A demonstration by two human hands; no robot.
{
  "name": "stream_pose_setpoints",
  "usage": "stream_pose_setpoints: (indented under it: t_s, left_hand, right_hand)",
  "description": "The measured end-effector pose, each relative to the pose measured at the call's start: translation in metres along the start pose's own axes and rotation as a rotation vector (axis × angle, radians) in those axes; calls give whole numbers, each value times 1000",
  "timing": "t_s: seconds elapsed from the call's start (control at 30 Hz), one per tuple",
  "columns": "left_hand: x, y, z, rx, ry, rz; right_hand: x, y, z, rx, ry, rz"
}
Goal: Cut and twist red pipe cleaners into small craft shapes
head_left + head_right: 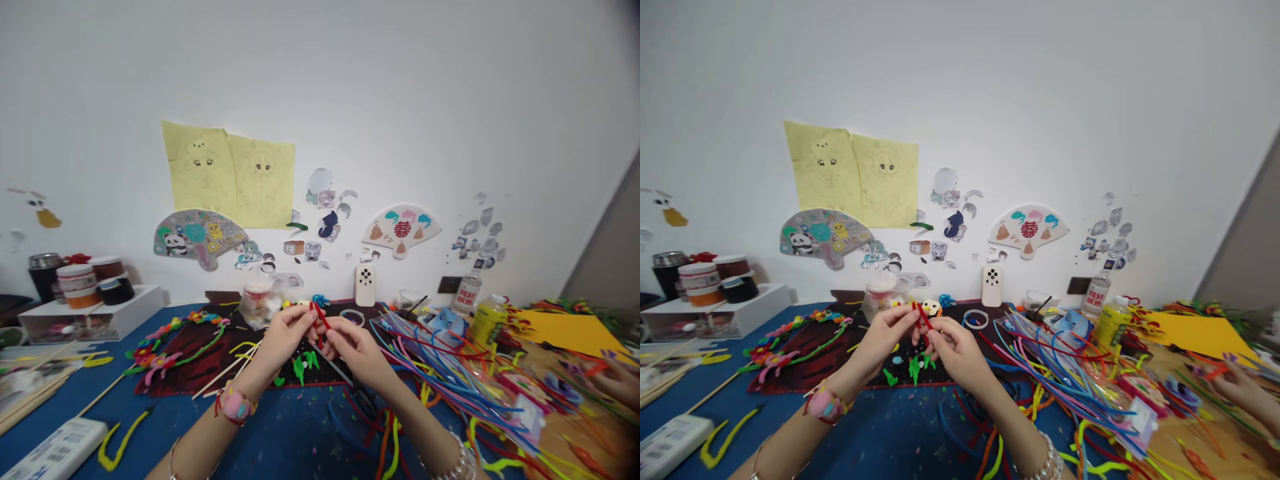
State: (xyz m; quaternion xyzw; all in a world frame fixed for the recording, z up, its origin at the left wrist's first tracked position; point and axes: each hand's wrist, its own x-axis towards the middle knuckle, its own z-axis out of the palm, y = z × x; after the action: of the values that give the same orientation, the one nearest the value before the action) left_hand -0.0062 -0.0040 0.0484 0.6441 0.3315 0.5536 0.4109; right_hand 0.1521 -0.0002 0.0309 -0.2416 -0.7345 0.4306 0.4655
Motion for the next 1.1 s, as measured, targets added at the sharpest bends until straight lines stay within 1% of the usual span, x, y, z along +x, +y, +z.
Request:
stream_pose_setpoints:
  t_s: [0.07, 0.2, 0.37, 0.53, 0.67, 0.93, 1.1]
  left_hand:
    - [-1, -1, 0, -29, -14, 14]
    - [-3, 0, 3, -70, -50, -8]
    - [-5, 7, 5, -47, -5, -5]
    - [-4, 8, 2, -105, 16, -40]
    - [-4, 7, 1, -126, -2, -76]
    - [-5, 7, 0, -108, -8, -89]
    - [-5, 6, 0, -133, -7, -101]
  right_hand:
    - [1, 0, 1, 68, -45, 51]
    - [2, -1, 3, 191, -103, 139]
    - [0, -1, 4, 216, -148, 172]
    - [-1, 1, 3, 240, -139, 185]
    - [-1, 3, 3, 266, -146, 187]
    - [-1, 5, 3, 244, -144, 213]
    - [-1, 4, 3, 241, -147, 208]
